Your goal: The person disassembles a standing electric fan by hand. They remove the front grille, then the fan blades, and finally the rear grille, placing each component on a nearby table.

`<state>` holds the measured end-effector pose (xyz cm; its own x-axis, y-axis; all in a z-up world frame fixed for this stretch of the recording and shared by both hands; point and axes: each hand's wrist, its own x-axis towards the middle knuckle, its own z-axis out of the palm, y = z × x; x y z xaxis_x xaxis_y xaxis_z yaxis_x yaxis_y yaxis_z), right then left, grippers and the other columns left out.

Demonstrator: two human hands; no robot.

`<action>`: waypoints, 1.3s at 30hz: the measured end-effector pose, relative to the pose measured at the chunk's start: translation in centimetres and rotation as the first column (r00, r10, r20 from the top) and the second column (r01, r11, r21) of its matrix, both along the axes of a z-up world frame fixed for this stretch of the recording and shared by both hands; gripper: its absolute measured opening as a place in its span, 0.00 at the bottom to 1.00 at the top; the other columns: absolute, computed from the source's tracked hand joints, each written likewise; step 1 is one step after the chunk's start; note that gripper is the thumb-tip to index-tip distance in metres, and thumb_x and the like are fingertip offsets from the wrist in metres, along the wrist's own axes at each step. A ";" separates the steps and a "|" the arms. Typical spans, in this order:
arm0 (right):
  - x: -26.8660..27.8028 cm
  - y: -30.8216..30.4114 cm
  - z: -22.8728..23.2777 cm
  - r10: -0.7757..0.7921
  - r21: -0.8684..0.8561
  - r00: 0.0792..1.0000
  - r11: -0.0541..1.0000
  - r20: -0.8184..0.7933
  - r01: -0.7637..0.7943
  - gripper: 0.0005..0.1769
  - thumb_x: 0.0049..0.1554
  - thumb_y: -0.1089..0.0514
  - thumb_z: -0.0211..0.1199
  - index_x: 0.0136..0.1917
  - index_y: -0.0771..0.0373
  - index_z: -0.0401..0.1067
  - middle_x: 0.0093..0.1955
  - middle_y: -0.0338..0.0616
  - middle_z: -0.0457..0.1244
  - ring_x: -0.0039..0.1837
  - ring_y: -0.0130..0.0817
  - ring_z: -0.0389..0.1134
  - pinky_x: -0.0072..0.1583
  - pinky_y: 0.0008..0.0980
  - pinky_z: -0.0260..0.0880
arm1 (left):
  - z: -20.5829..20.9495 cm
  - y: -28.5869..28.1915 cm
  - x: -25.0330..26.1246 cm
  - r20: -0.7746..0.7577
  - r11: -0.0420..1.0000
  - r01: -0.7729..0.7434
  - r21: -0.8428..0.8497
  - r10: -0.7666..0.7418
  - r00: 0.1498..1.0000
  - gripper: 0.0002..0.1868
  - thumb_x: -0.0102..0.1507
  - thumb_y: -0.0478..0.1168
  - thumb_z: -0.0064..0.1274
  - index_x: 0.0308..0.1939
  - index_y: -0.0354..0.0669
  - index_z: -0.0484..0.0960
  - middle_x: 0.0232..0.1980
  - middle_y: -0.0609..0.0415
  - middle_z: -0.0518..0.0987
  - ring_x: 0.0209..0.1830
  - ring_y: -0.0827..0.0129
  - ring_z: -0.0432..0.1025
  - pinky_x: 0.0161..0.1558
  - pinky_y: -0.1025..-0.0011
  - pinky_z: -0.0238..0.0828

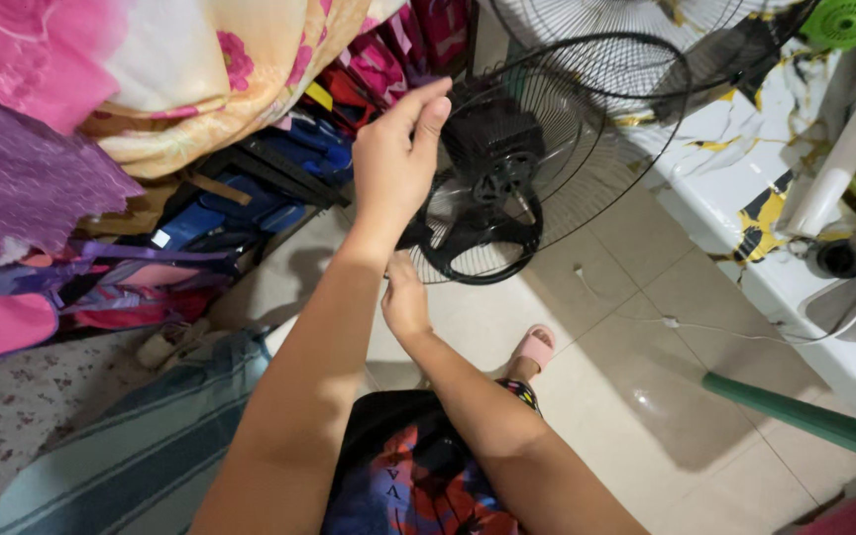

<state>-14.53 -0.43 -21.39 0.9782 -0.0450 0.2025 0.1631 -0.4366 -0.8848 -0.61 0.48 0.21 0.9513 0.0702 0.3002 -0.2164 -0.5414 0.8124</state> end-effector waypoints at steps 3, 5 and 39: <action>0.7 2.3 1.2 -0.174 0.229 0.904 0.933 -0.391 0.279 0.23 0.59 0.65 0.57 0.67 0.71 0.67 0.60 0.62 0.66 0.59 0.53 0.68 0.59 0.36 0.69 | -1.0 1.1 -0.7 0.007 0.982 0.064 -0.175 -0.064 0.998 0.18 0.72 0.52 0.52 0.59 0.47 0.83 0.50 0.46 0.86 0.50 0.57 0.83 0.51 0.68 0.78; 2.0 3.7 3.1 -0.112 0.506 0.867 0.773 -0.485 0.383 0.18 0.61 0.64 0.60 0.64 0.72 0.68 0.55 0.56 0.68 0.56 0.43 0.68 0.59 0.34 0.68 | -1.9 1.9 -0.9 -0.061 0.930 0.100 -0.353 -0.130 0.990 0.21 0.70 0.51 0.54 0.60 0.42 0.81 0.54 0.46 0.87 0.55 0.56 0.83 0.58 0.67 0.77; 14.1 -13.3 5.0 0.268 -0.409 0.745 0.913 0.611 0.007 0.26 0.54 0.72 0.59 0.66 0.62 0.67 0.73 0.60 0.60 0.77 0.57 0.60 0.79 0.55 0.56 | -12.2 6.2 -6.8 -0.181 0.916 -0.212 -0.340 0.157 0.971 0.26 0.73 0.53 0.43 0.63 0.36 0.81 0.48 0.51 0.86 0.44 0.74 0.78 0.47 0.74 0.76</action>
